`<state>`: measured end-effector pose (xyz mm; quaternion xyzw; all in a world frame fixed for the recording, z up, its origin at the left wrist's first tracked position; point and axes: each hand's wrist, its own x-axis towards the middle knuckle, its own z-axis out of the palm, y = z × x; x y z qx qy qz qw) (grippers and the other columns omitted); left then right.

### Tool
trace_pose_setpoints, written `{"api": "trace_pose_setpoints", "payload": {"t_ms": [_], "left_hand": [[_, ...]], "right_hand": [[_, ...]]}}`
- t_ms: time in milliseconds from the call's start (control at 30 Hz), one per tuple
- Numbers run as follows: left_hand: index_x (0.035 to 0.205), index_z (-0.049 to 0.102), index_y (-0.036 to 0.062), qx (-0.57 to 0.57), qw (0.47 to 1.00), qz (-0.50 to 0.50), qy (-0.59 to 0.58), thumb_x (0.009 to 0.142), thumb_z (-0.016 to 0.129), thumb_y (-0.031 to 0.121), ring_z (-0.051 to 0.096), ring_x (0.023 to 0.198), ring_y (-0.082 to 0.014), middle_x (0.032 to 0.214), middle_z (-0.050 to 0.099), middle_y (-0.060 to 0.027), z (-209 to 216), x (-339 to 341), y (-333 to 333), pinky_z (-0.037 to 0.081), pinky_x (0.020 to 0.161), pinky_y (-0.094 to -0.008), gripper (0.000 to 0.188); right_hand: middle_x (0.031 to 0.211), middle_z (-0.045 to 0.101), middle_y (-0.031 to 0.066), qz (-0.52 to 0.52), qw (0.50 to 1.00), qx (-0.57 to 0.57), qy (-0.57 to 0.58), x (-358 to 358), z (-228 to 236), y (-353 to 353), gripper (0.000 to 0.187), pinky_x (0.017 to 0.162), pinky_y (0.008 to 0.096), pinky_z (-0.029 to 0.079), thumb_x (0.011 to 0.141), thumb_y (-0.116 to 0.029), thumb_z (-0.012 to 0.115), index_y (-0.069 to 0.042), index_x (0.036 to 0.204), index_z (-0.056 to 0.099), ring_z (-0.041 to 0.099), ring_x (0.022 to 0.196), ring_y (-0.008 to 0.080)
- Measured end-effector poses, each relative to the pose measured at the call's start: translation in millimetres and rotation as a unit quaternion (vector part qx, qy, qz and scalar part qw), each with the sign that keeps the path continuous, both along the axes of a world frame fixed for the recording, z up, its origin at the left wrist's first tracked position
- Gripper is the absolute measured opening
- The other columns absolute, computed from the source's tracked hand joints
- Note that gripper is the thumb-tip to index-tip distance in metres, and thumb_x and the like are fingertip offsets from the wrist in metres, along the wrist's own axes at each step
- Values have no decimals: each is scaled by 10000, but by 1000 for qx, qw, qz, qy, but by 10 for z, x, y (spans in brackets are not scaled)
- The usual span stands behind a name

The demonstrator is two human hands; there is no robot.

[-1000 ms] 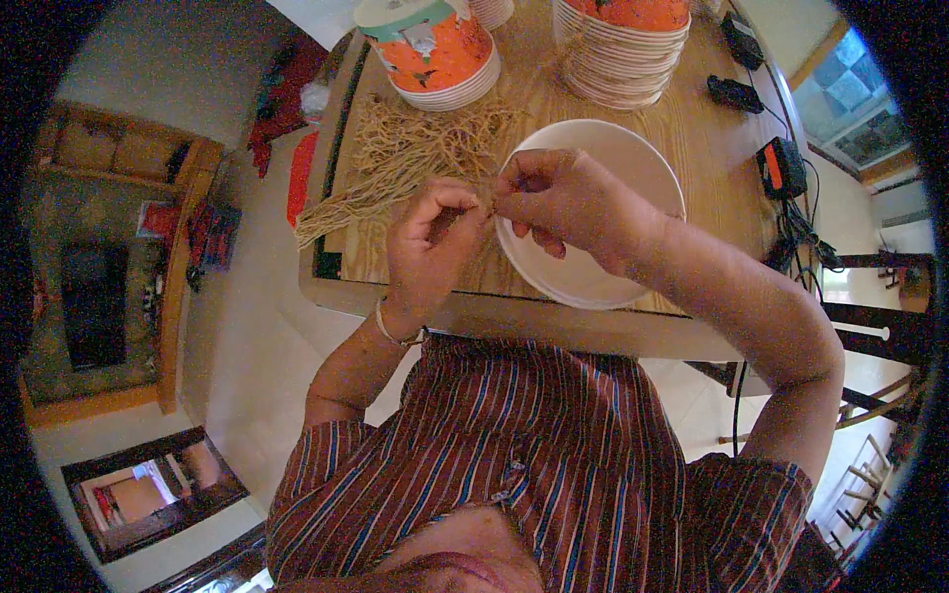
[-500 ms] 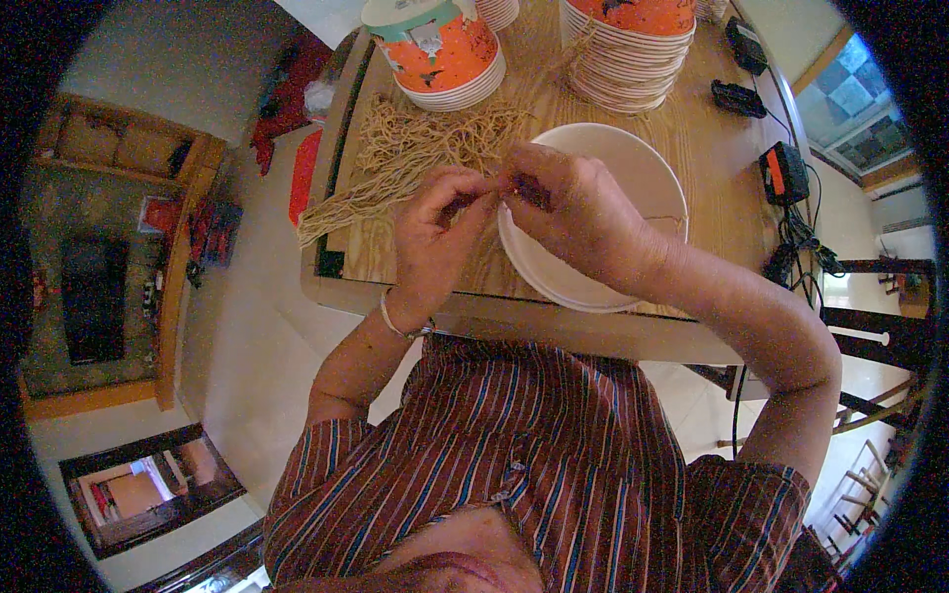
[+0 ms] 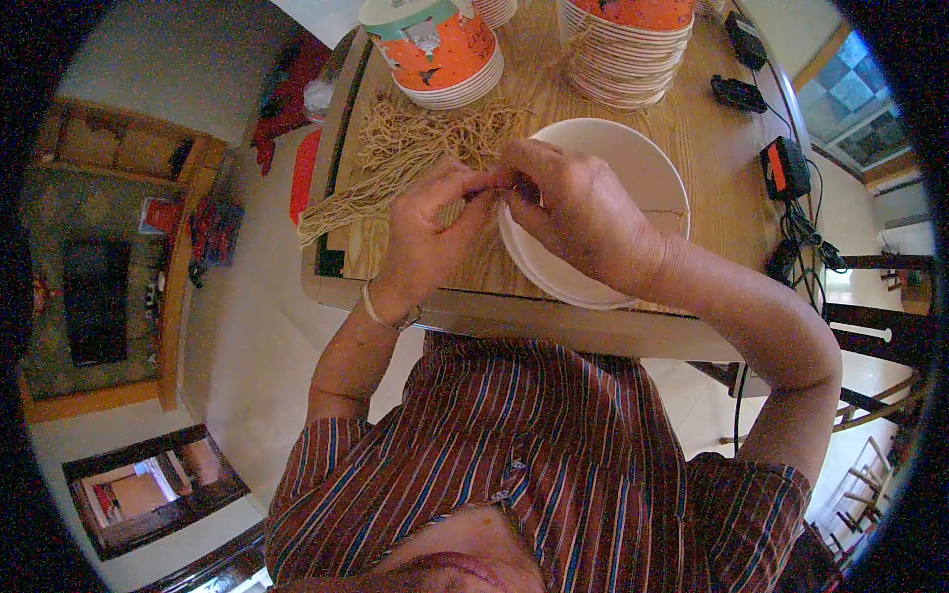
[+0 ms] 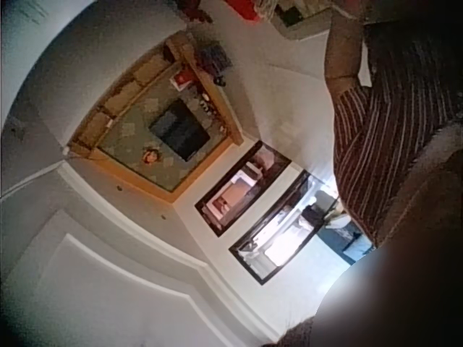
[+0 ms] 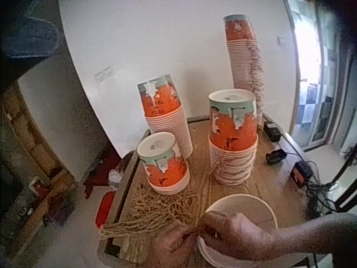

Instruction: The recorder ties small strands of raffia into loops and places them into a bowl, likely for packaging or decorating cups.

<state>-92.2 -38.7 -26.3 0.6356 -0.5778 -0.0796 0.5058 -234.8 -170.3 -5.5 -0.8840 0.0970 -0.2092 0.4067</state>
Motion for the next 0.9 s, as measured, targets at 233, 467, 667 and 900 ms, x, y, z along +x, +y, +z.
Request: {"api": "trace_pose_setpoints", "payload": {"t_ms": [233, 467, 667, 900], "left_hand": [[925, 671, -7, 2, 1000, -11, -14, 796, 660, -13, 629, 710, -248, 807, 605, -112, 48, -26, 9, 486, 629, -326, 129], [908, 668, -8, 7, 1000, 0, -18, 791, 666, -11, 626, 698, -247, 799, 599, -109, 32, -22, -9, 489, 623, -323, 117], [915, 676, 5, -7, 1000, -4, -21, 791, 663, -12, 625, 678, -239, 793, 599, -107, 11, -15, -14, 488, 607, -317, 126], [921, 681, 13, 8, 1000, -9, -26, 791, 660, -14, 629, 681, -227, 790, 603, -99, 42, -16, -3, 486, 603, -312, 135]], "right_hand": [[732, 601, 114, -19, 1000, -2, 13, 3, 4, -16, 106, 600, 300, 498, 855, -27, 648, -7, 921, 567, 605, 650, 178], [821, 601, 134, -31, 998, -50, -20, -4, 36, 21, 122, 603, 358, 510, 850, -29, 639, -15, 939, 558, 640, 700, 287], [862, 562, 137, 3, 981, -194, -17, -41, 74, 34, 116, 610, 406, 505, 843, -33, 613, -16, 941, 553, 611, 727, 360], [766, 556, 57, 10, 999, -47, -1, 4, -8, -38, 104, 565, 313, 477, 829, -26, 646, -27, 908, 578, 599, 648, 196]]}}
